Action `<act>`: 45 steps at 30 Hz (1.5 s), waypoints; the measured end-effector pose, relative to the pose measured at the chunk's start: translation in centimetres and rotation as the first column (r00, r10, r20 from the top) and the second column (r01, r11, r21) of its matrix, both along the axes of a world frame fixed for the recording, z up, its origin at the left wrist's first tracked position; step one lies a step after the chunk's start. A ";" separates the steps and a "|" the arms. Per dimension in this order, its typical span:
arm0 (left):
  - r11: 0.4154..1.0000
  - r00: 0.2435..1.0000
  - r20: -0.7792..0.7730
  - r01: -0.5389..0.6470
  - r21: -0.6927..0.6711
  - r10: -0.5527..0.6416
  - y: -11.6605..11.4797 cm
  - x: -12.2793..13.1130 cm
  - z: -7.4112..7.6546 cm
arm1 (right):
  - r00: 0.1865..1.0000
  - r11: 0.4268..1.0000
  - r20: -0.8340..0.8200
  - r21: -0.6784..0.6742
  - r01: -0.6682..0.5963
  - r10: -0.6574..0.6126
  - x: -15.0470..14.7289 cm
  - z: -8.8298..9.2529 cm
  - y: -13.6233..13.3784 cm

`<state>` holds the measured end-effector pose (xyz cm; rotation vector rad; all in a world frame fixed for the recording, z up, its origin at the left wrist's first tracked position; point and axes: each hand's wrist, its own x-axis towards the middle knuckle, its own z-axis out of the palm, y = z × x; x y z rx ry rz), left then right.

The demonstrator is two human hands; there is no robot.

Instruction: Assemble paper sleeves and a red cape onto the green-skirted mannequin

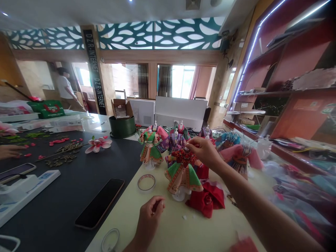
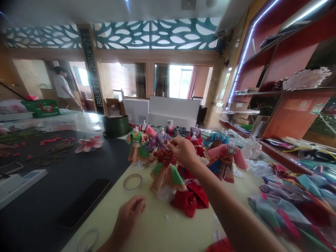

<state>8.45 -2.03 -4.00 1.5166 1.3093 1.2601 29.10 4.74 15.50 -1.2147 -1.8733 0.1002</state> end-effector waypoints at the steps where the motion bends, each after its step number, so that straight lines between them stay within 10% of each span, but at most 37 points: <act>1: 1.000 1.000 0.003 0.001 -0.001 -0.001 0.0 0.0 -0.1 | 1.000 1.000 -0.005 -0.002 0.005 -0.005 0.1 0.0 0.1; 45: 0.985 0.999 0.025 -0.034 -0.170 0.039 1.5 -0.9 -2.4 | 0.982 0.998 -0.176 0.015 -0.062 0.064 2.5 1.5 -0.9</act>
